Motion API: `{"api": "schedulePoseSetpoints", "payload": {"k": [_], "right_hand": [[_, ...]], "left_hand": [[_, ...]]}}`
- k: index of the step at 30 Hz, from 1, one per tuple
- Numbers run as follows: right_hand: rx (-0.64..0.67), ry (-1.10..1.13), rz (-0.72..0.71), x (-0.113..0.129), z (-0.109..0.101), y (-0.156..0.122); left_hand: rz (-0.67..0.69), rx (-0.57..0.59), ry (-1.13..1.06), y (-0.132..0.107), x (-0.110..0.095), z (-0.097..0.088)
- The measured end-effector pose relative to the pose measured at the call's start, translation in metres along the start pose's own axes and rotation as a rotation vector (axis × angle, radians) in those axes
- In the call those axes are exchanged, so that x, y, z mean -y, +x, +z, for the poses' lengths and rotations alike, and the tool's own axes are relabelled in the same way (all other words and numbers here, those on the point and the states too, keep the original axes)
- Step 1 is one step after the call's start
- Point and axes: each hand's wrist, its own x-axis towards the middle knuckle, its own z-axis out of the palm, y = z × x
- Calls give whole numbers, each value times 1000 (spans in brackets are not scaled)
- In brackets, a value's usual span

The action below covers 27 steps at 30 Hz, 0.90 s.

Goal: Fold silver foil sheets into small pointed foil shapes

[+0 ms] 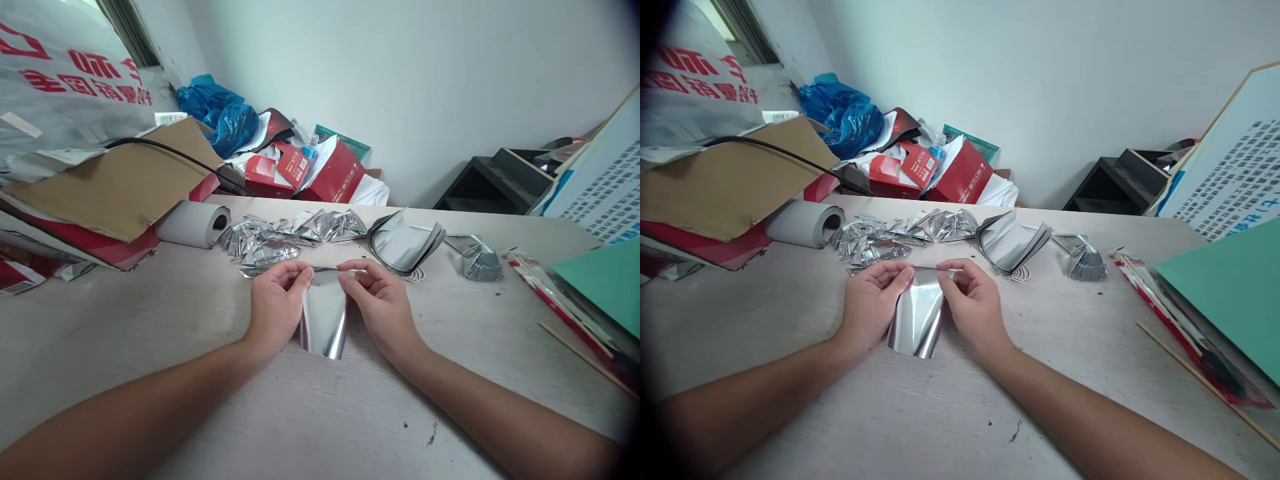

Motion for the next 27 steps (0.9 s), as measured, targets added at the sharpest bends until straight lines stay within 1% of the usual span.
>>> {"api": "schedulePoseSetpoints", "payload": {"k": [3, 6, 8, 12, 18, 21, 27], "right_hand": [[-12, 86, 34, 0, -2, 2], [-10, 183, 24, 0, -4, 4], [-4, 205, 23, 0, -4, 4], [3, 198, 37, 1, -4, 3], [-37, 189, 62, 2, -1, 4], [-33, 196, 79, 2, -2, 4], [-25, 166, 58, 2, -4, 3]], "left_hand": [[-1, 1, -18, 1, 0, 0], [0, -1, -34, 3, 1, 1], [-1, -4, -36, 3, 1, 1], [-1, -7, -31, 3, -1, 1], [0, -13, -31, 2, -3, 1], [-3, -11, -22, 2, -3, 1], [-5, -11, -23, 2, -2, 1]]}}
